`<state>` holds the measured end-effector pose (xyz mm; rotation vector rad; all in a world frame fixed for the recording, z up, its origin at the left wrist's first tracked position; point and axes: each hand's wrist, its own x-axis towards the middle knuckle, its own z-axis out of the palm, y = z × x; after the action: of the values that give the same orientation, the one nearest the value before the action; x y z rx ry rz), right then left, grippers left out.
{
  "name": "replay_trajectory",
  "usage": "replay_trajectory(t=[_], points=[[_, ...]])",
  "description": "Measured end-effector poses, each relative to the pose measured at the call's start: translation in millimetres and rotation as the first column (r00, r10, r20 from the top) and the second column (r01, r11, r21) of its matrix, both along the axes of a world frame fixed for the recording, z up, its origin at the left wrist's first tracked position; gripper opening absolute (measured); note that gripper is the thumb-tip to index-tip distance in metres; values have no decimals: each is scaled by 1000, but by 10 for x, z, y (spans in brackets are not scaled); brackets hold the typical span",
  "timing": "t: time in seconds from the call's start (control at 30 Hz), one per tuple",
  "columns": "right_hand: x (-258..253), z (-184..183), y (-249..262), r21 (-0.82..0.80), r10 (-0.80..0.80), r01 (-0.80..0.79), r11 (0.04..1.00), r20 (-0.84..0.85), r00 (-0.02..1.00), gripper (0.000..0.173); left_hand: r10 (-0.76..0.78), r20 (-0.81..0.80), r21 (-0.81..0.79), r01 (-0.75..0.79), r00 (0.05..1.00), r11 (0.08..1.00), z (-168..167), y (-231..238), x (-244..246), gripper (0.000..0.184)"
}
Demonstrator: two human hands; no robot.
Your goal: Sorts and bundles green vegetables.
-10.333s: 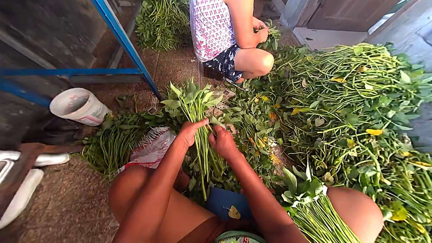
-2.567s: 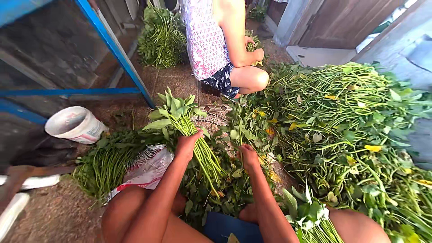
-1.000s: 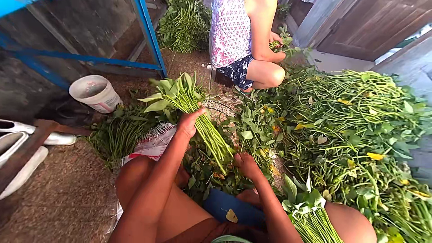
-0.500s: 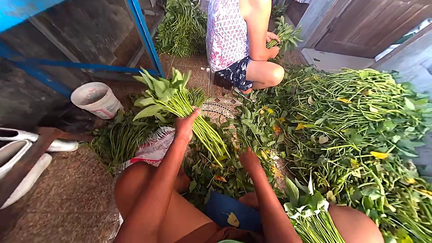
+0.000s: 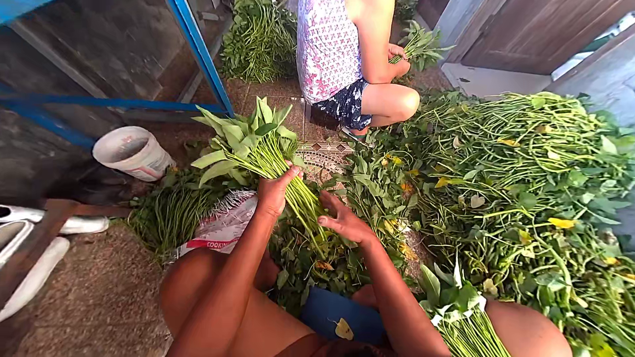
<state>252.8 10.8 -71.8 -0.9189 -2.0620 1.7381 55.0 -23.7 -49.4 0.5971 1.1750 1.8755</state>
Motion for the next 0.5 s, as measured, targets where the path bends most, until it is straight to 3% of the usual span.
replay_trajectory(t=[0.07,0.13,0.17,0.23,0.3,0.37,0.43,0.5], points=[[-79,67,127,50,47,-54,997,118,992,102,-26,-10,2,26,1000,1000,-10,14,62,21],[-104,135,312,4,131,-133,991,174,976,62,-127,42,-2,127,991,992,40,15,104,19],[-92,110,390,-47,162,-157,987,137,977,46,-190,74,8,190,979,982,56,10,108,18],[-82,-55,420,-132,162,-158,979,24,986,34,-261,67,6,261,963,965,55,11,122,16],[-99,-216,302,-188,126,-134,973,-51,991,41,-241,5,-40,241,970,970,48,34,160,16],[-42,-231,215,-207,110,-124,970,-76,991,66,-215,-93,-113,204,972,972,34,63,187,20],[36,-115,245,-127,-17,-1,992,-138,990,88,-260,-237,-214,210,936,954,22,89,173,27],[136,102,358,-44,-125,119,992,-176,977,69,-393,-365,-341,272,844,900,6,68,199,29]])
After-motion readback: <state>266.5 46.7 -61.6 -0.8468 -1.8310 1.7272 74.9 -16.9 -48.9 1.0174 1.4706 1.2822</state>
